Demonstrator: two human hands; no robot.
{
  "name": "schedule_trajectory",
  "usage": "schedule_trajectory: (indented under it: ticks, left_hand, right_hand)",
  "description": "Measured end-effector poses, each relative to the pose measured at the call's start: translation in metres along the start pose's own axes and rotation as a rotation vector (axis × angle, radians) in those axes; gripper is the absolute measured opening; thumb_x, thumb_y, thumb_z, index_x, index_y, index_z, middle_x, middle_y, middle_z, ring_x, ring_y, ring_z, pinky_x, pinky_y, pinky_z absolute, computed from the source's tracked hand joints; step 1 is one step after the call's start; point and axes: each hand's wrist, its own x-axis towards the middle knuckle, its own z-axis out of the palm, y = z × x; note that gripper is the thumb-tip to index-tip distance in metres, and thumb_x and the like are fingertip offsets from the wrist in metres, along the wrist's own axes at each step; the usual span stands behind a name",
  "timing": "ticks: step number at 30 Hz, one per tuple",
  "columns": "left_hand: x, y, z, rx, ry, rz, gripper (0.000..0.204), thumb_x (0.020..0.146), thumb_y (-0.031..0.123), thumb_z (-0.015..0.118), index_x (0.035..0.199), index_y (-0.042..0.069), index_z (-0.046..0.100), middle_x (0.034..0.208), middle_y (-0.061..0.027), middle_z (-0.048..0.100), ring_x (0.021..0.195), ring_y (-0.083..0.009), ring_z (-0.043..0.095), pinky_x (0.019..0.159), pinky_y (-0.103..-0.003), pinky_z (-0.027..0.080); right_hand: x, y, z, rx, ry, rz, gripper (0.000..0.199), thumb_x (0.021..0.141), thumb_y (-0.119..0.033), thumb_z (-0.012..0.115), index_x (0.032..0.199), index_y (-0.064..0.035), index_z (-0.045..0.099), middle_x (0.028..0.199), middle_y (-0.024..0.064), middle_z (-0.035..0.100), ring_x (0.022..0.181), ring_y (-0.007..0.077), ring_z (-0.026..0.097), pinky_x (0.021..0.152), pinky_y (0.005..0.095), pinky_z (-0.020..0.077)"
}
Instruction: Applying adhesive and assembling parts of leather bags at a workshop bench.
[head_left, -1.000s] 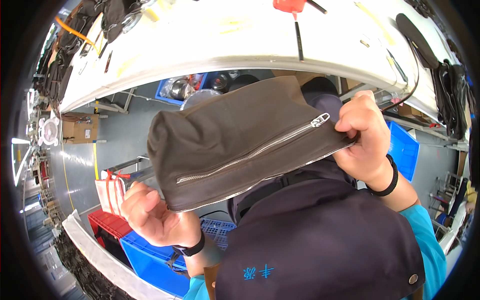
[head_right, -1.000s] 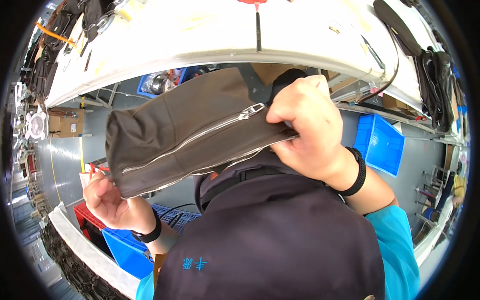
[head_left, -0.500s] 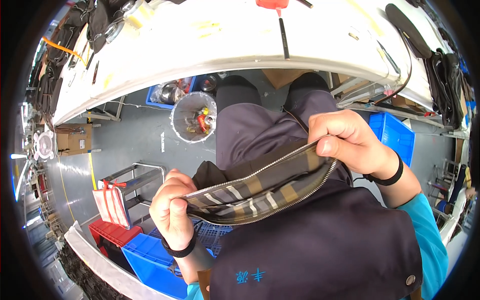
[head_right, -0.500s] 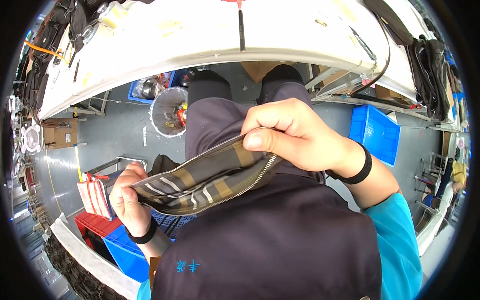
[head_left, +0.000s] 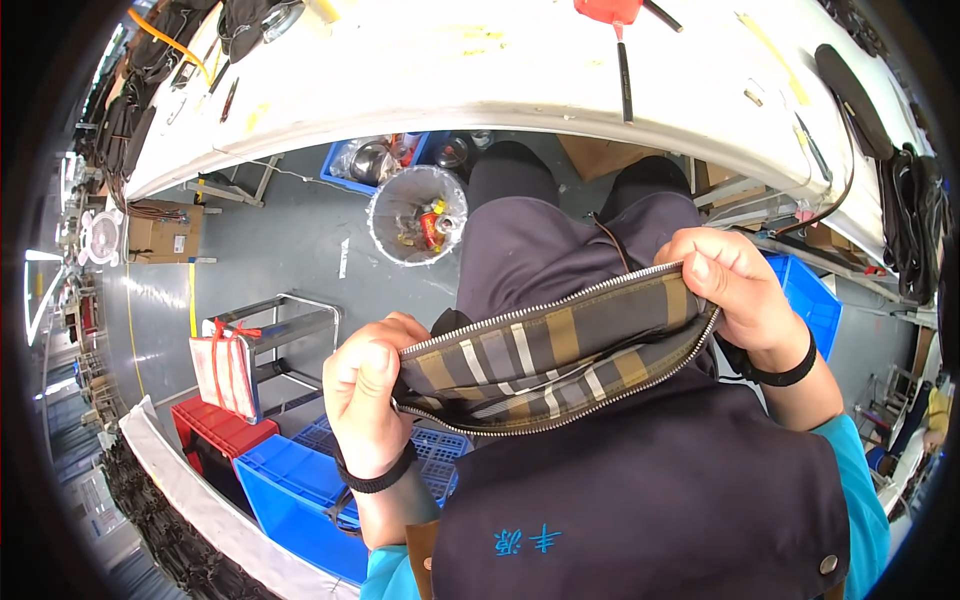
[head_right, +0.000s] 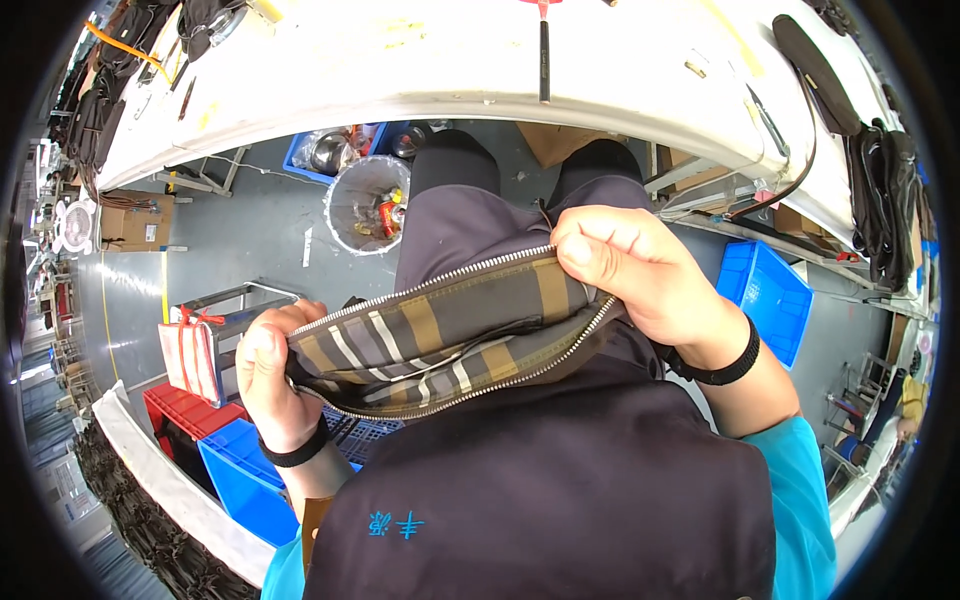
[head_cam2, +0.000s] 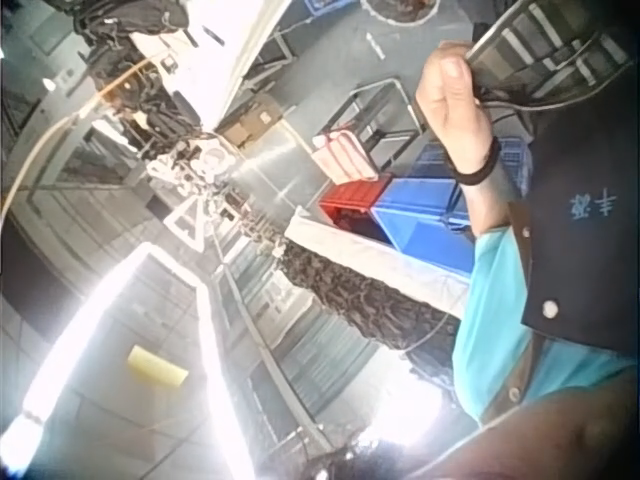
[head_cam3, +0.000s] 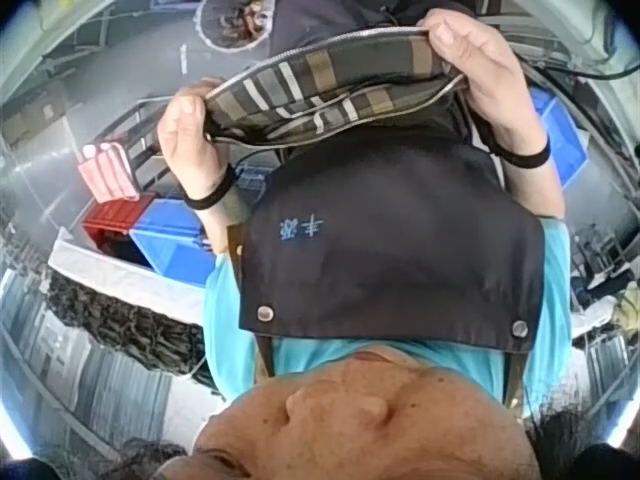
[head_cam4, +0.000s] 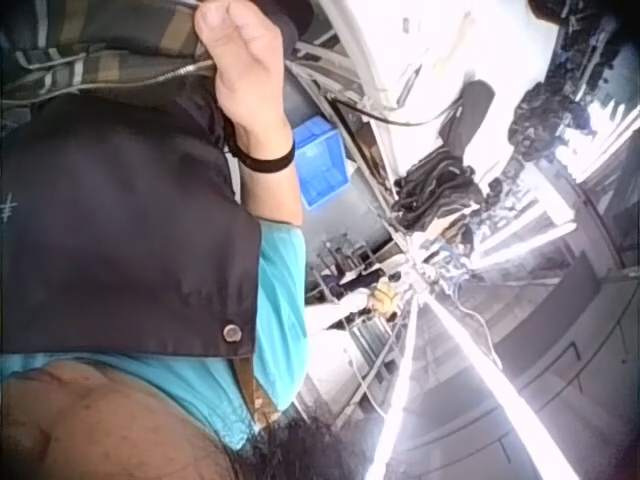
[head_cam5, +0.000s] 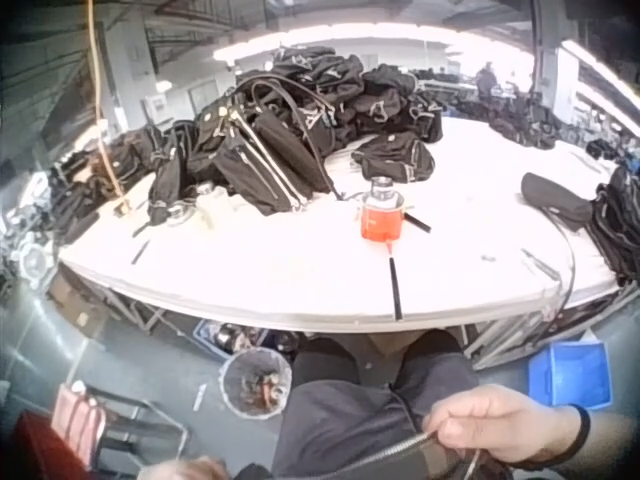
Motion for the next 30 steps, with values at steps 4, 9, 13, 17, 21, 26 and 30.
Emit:
schedule_trajectory:
  ticks: [4,9,13,17,21,26,30]
  left_hand:
    - [-0.002,-0.004,-0.008,-0.046,-0.027,-0.074,0.045,0.09,0.039,0.055,0.085,-0.005,0.058,0.081,-0.0128,0.06,0.078,-0.0209,0.056,0.073,-0.032,0.043]
    - [-0.004,-0.007,-0.011,-0.166,-0.04,0.007,0.08,0.07,0.049,0.075,0.119,-0.008,0.048,0.117,-0.013,0.056,0.109,-0.0209,0.054,0.098,-0.034,0.04]
    - [0.001,-0.007,-0.007,0.022,0.074,-0.03,0.059,0.078,0.031,0.074,0.119,-0.005,0.052,0.115,-0.0126,0.059,0.105,-0.0186,0.055,0.096,-0.032,0.04]
    - [0.004,-0.009,-0.005,-0.072,0.202,-0.088,0.038,0.088,0.025,0.063,0.113,-0.003,0.056,0.104,-0.0091,0.063,0.095,-0.0155,0.058,0.09,-0.029,0.043]
    - [0.002,-0.006,-0.009,-0.092,0.228,-0.158,0.031,0.093,0.025,0.057,0.11,-0.001,0.056,0.098,-0.007,0.063,0.091,-0.0131,0.057,0.086,-0.028,0.044]
    - [0.02,-0.033,-0.016,0.289,0.262,-0.141,0.035,0.09,0.018,0.06,0.117,-0.002,0.051,0.106,-0.0083,0.058,0.096,-0.0162,0.055,0.085,-0.03,0.044]
    - [0.01,-0.019,-0.016,0.644,-0.038,0.004,0.046,0.084,0.017,0.067,0.122,-0.001,0.05,0.104,-0.0122,0.061,0.096,-0.0231,0.058,0.08,-0.033,0.046]
  right_hand:
    - [0.004,0.003,0.0,0.075,0.007,0.024,0.035,0.093,-0.035,0.056,0.075,-0.006,0.05,0.072,0.0001,0.052,0.066,0.007,0.044,0.06,0.0232,0.0358]
    - [0.01,0.001,0.0,0.494,0.067,0.213,0.028,0.096,-0.03,0.052,0.094,-0.0026,0.059,0.093,0.0062,0.064,0.082,0.0109,0.06,0.073,0.0257,0.0485]
    - [0.014,0.004,-0.003,0.572,0.055,0.301,0.033,0.095,-0.03,0.053,0.106,0.0,0.061,0.099,0.0098,0.067,0.086,0.0141,0.064,0.076,0.0272,0.0509]
    - [0.016,-0.001,-0.003,0.488,0.008,0.297,0.03,0.095,-0.03,0.054,0.102,-0.0012,0.061,0.096,0.007,0.066,0.081,0.0115,0.062,0.072,0.0262,0.0499]
    - [0.007,0.004,-0.017,0.134,-0.144,0.22,0.029,0.09,-0.028,0.063,0.105,-0.0042,0.055,0.088,-0.0026,0.058,0.076,0.0032,0.05,0.068,0.0198,0.043]
    - [0.015,-0.005,-0.008,0.126,-0.266,0.352,0.023,0.089,-0.022,0.065,0.098,-0.0037,0.056,0.081,-0.0047,0.052,0.068,0.0027,0.043,0.06,0.0189,0.0389]
    - [0.037,-0.006,0.017,0.316,-0.123,0.304,0.021,0.094,-0.025,0.055,0.094,-0.004,0.055,0.075,-0.0027,0.052,0.058,0.0057,0.045,0.055,0.0201,0.0383]
